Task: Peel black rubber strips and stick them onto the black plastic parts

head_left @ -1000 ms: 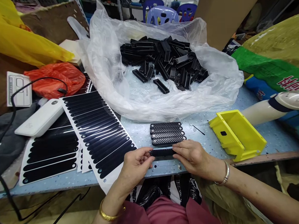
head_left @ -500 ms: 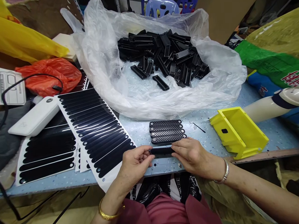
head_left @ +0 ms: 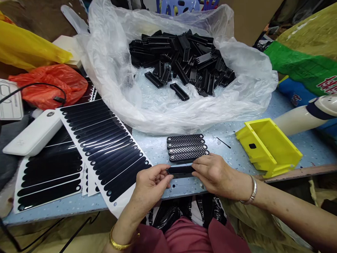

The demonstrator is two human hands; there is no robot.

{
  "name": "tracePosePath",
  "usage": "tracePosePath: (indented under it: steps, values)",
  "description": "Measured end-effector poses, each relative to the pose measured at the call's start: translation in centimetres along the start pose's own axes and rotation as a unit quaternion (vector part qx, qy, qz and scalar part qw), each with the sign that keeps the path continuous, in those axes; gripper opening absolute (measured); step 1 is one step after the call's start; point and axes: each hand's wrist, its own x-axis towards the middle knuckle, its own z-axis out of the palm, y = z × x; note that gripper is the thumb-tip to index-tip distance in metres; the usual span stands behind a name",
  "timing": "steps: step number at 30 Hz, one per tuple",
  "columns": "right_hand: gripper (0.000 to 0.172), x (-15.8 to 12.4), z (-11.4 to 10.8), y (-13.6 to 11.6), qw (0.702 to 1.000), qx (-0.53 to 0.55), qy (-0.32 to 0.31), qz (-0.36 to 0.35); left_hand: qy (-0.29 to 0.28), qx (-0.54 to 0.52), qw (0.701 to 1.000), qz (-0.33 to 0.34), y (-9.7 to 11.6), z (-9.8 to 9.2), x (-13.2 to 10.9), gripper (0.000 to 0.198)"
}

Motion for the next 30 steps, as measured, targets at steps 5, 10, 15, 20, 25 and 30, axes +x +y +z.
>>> tracePosePath:
  steps: [5,10,15,20,25,30]
  values:
    - [0.022,0.21,-0.17,0.15,0.999,-0.012,-0.038,0.004,-0.001,-0.007,1.000,-0.005,-0.28,0.01,0.10,0.024]
    - [0.019,0.08,-0.16,0.64,0.999,0.044,-0.018,0.009,-0.008,-0.011,1.000,-0.008,-0.39,-0.03,0.11,0.024]
    - [0.018,-0.07,-0.12,0.71,0.998,0.055,-0.010,0.013,-0.014,-0.002,1.000,-0.001,-0.35,-0.07,0.08,0.024]
    - [0.017,0.04,-0.23,0.52,0.999,0.029,-0.028,0.008,-0.012,0.001,1.000,0.001,-0.72,-0.12,0.04,0.025]
    - [0.020,-0.04,-0.39,0.41,0.999,0.029,-0.037,0.003,-0.015,0.004,1.000,0.005,-0.73,-0.24,-0.06,0.025]
    - [0.014,-0.41,-0.11,0.66,0.998,0.067,-0.001,0.008,-0.017,0.003,1.000,0.011,-0.65,-0.20,0.01,0.024]
